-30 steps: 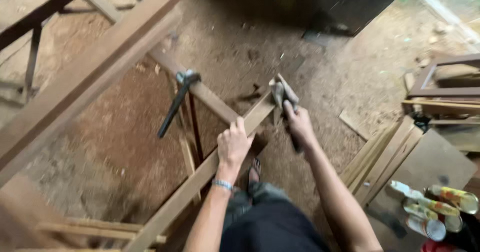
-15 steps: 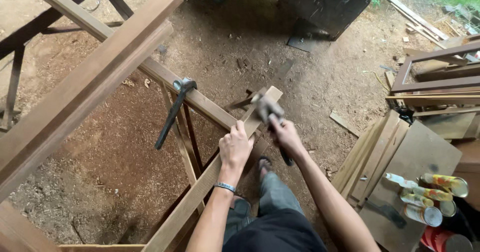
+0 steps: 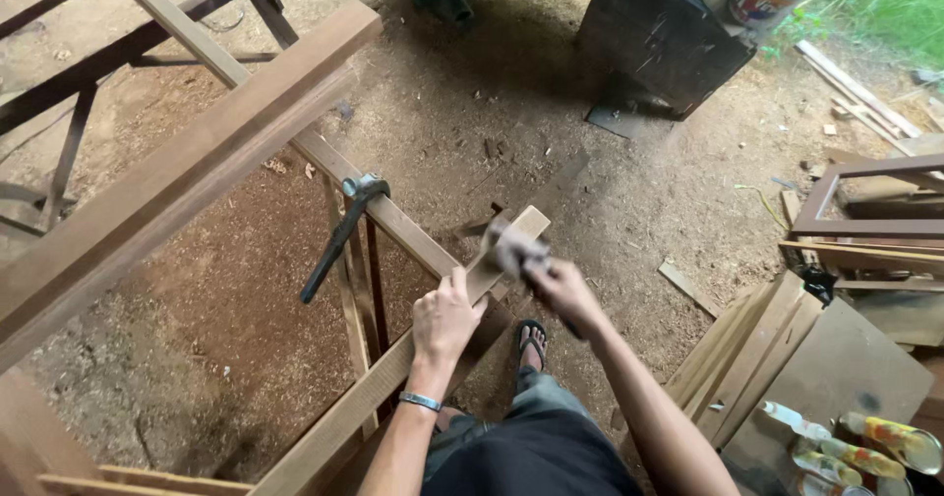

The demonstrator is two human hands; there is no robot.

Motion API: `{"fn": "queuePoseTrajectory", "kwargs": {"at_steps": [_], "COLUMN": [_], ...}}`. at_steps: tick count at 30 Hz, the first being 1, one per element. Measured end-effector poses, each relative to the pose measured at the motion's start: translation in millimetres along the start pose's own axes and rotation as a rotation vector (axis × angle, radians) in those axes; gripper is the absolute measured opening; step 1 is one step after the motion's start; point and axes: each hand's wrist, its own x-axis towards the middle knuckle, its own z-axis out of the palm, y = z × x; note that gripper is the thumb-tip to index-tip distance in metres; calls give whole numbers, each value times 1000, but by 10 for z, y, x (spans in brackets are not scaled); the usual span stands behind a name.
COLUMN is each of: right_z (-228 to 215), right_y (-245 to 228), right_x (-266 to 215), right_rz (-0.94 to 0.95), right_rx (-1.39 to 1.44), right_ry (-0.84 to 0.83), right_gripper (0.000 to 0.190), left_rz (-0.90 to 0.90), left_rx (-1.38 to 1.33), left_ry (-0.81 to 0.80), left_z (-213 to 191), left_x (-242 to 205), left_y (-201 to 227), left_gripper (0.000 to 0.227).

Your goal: The person sands the surface and edges of a wooden beam using a block of sandpaper while holding the beam against a wooden frame.

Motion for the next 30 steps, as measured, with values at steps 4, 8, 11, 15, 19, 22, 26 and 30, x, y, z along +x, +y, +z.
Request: {"fn": "queuePoseTrajectory", "kwargs": {"at_steps": [4,8,11,15,19,22,26,30], "right_z": [9,93,1,-142,-34,-30,-261,-146], "right_y": [-80,-115,-90,-58,-30,-86,-319,-273], "right_x": [38,-99,-73,59,-68,-178,-60,-152], "right_rz": [-2,-87,-34,4,-109,12,17,125], "right_rx": [58,-144,-120,32,-4,-173,39,-156], "right_ry": [140,-52,-77,97,8,-91,146,15], "right_gripper": [46,37,36,42,39,30,38,49], "left_rz": [32,-1,29,-32,-13,-1,-69,6], "left_rx": [33,11,29,26,30,47,67,19], "left_ry": [72,63,167,78,119,139,-24,90], "left_z": [44,-2,-34,-69,-109,-107,-22,54], "left_x": [-42,0,14,-46,-30,-26,-53,-1], "left_y": [1,69,107,127,178,169,96,56], "left_gripper": [51,48,49,53,48,47,51,48]}}
